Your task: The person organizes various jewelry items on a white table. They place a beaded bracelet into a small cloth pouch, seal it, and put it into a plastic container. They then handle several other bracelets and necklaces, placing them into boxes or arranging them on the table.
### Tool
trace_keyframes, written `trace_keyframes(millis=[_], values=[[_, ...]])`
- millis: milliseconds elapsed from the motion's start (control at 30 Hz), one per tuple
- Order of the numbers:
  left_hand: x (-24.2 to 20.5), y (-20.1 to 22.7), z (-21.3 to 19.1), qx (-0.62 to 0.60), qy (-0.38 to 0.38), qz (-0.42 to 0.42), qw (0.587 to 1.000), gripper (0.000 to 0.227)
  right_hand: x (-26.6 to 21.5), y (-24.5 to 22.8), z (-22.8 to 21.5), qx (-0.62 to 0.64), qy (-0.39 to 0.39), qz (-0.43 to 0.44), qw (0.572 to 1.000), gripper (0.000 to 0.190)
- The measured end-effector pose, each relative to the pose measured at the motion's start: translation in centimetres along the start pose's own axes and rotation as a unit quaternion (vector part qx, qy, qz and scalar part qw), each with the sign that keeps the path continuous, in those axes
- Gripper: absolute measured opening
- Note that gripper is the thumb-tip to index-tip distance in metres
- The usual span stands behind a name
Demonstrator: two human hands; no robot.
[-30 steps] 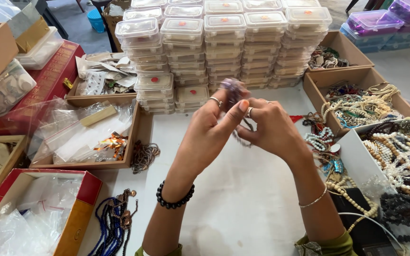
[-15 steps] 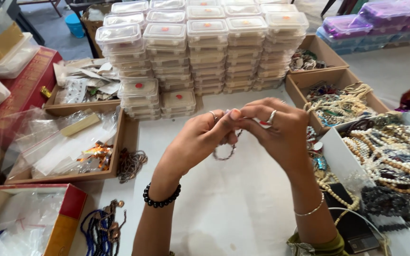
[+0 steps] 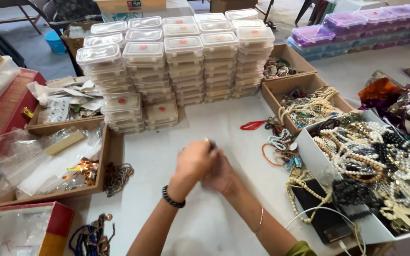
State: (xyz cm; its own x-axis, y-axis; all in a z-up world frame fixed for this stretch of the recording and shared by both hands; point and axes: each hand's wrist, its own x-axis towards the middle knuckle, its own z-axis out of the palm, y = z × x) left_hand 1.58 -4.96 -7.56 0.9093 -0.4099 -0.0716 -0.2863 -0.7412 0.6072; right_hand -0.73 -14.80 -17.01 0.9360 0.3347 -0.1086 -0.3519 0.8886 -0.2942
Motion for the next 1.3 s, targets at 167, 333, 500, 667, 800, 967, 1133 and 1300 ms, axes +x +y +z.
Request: trace_keyframes(millis=[167,333,500,667,800,967,1133,1300], values=[[3.9,-6.5,9.2,0.228,-0.038,0.009,0.973,0.047,0.5,2.0,-4.2,0.138,0.017,0.000,0.990,0.049],[1.2,-4.9,6.1,0.161,-0.049,0.034,0.985,0.030,-0.1,2.9,-3.1,0.038,0.003,-0.042,0.998,0.049],[-1.8,-2.0,2.7,0.176,-0.005,0.008,0.984,0.027,2.7,2.6,-10.1,0.060,-0.153,0.013,0.986,0.040],[0.2,-4.6,4.1,0.169,0.035,0.020,0.985,0.030,1.1,2.9,-5.8,0.020,0.096,-0.008,0.995,0.030],[0.0,-4.2,2.9,0.155,0.030,0.007,0.987,0.025,1.2,3.2,-6.1,0.047,0.023,-0.007,0.999,0.035],[-3.3,-2.1,-1.0,0.119,0.059,0.022,0.991,0.029,1.4,2.3,-3.9,-0.020,-0.002,-0.023,1.000,0.031],[-10.1,-1.7,-9.0,0.182,0.094,0.051,0.978,0.037,3.0,-1.4,0.2,0.156,-0.174,-0.156,0.960,0.041],[-21.0,-4.6,-18.2,0.226,0.178,-0.037,0.957,0.037,6.3,-4.5,-5.8,0.158,-0.123,-0.155,0.967,0.035]])
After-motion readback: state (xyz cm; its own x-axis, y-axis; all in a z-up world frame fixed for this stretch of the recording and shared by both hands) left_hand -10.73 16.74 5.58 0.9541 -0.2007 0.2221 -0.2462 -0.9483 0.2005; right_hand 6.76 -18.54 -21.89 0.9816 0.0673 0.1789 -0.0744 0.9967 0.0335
